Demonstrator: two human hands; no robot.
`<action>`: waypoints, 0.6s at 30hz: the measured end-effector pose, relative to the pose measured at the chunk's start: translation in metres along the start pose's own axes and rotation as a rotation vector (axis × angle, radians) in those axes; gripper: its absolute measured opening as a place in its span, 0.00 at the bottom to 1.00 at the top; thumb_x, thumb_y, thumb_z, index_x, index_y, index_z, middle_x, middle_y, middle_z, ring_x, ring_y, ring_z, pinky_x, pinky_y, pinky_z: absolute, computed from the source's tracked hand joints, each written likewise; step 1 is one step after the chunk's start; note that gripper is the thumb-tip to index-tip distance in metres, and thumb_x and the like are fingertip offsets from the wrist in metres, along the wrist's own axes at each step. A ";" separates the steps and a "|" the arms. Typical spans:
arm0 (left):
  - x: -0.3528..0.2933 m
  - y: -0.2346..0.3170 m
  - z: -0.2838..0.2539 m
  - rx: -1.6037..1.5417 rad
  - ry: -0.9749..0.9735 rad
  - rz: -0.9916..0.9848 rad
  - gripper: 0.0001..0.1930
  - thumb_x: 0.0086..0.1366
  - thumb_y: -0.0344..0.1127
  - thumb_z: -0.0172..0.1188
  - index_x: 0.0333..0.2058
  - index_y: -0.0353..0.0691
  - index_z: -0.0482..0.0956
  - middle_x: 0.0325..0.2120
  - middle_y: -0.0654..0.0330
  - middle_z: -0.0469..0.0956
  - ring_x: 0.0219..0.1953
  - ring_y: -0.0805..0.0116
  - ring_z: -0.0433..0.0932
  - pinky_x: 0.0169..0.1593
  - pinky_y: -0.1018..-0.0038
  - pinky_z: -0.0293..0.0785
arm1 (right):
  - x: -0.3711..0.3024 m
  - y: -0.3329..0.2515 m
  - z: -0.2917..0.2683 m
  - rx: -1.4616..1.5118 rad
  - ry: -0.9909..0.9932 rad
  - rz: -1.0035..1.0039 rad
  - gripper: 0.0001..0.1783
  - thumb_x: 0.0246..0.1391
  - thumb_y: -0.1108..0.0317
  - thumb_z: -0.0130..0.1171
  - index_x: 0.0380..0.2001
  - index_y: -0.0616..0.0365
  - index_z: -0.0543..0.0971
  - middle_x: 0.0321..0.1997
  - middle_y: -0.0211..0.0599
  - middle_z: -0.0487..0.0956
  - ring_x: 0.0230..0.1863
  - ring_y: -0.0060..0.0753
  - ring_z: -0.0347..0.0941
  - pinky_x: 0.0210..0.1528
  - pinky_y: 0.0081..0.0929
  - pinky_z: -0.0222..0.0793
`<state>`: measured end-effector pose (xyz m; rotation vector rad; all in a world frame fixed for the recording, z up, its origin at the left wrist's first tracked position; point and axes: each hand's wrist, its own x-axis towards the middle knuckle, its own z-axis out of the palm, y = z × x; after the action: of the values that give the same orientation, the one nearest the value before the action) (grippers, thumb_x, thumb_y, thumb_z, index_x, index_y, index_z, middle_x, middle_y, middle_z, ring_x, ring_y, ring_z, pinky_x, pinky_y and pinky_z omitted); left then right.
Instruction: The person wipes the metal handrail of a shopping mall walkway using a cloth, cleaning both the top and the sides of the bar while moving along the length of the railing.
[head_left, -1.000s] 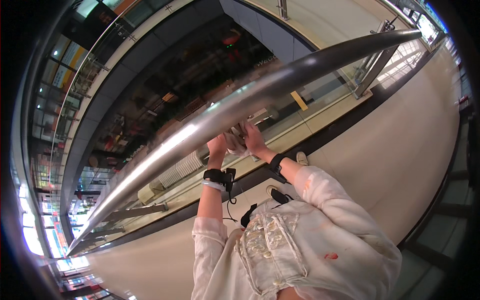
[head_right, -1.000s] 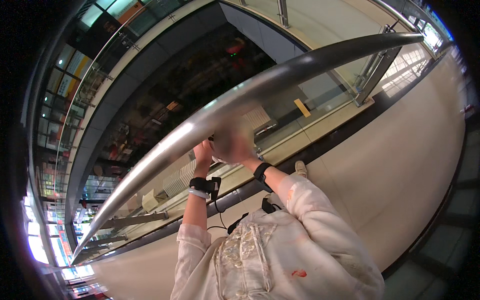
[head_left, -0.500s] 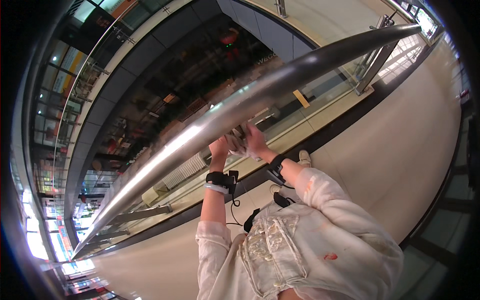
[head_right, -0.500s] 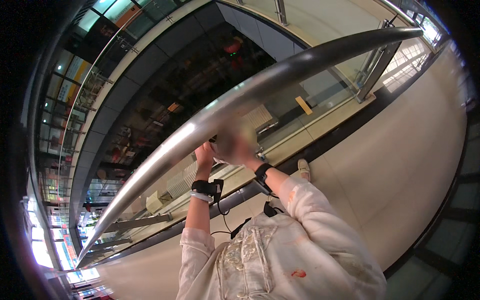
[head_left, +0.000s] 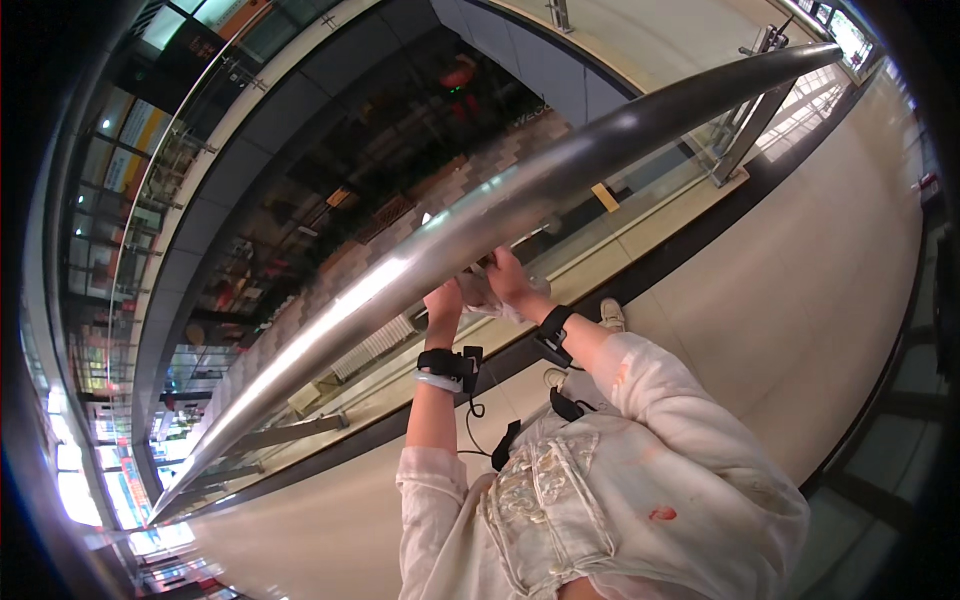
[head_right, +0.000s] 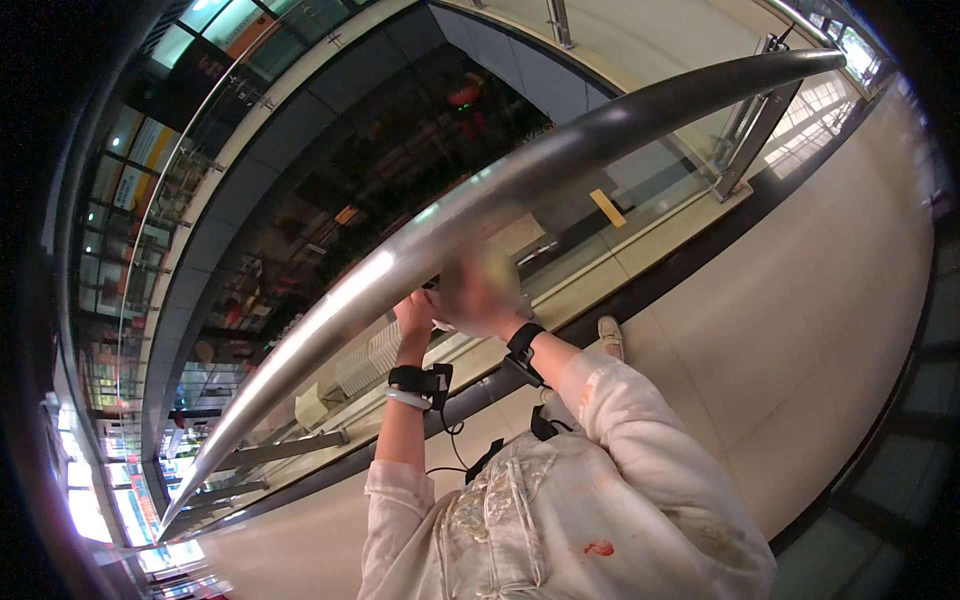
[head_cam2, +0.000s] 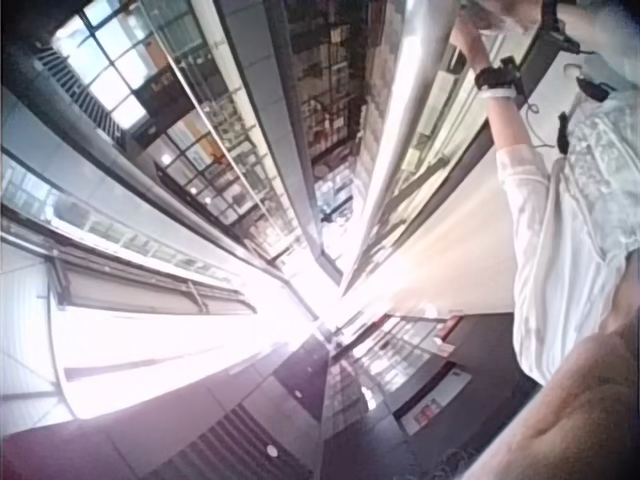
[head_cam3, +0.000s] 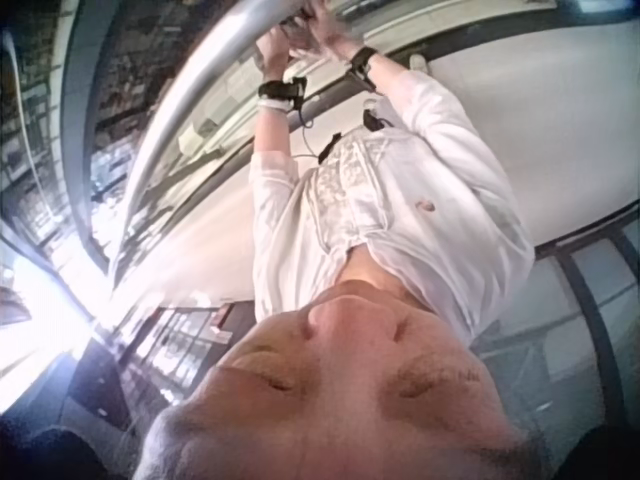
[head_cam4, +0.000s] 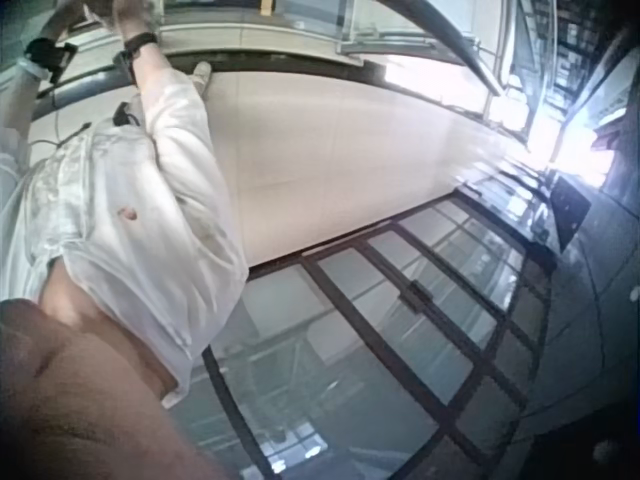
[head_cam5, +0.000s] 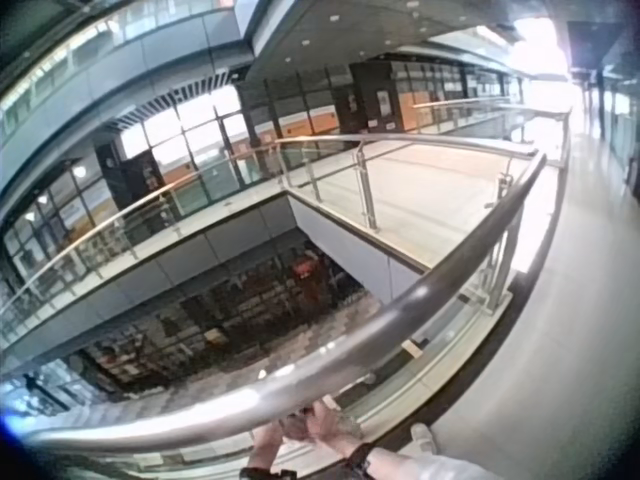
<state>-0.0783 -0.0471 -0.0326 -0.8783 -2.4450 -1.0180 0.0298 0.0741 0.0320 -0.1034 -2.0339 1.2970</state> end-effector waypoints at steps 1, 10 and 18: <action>0.003 0.010 -0.001 0.057 0.005 0.072 0.14 0.59 0.34 0.38 0.19 0.32 0.65 0.10 0.58 0.64 0.14 0.67 0.65 0.21 0.70 0.62 | -0.005 -0.004 -0.003 -0.005 0.098 0.001 0.16 0.42 0.60 0.55 0.30 0.61 0.68 0.32 0.45 0.67 0.36 0.46 0.63 0.38 0.41 0.57; 0.010 0.048 -0.017 -0.079 0.163 0.050 0.14 0.59 0.36 0.40 0.24 0.31 0.68 0.13 0.54 0.66 0.19 0.61 0.66 0.27 0.66 0.63 | 0.003 0.011 0.006 0.337 0.117 0.372 0.18 0.41 0.78 0.39 0.39 0.66 0.66 0.36 0.43 0.73 0.40 0.35 0.69 0.43 0.27 0.62; 0.008 0.036 -0.014 -0.103 0.021 -0.107 0.13 0.59 0.36 0.41 0.24 0.31 0.67 0.16 0.56 0.66 0.21 0.64 0.66 0.28 0.67 0.62 | -0.025 0.030 0.002 0.033 -0.010 0.102 0.24 0.38 0.83 0.41 0.44 0.63 0.66 0.38 0.47 0.72 0.46 0.43 0.67 0.49 0.32 0.59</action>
<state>-0.0599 -0.0347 -0.0002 -0.7714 -2.4637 -1.1940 0.0389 0.0768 -0.0058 -0.1879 -2.0374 1.3962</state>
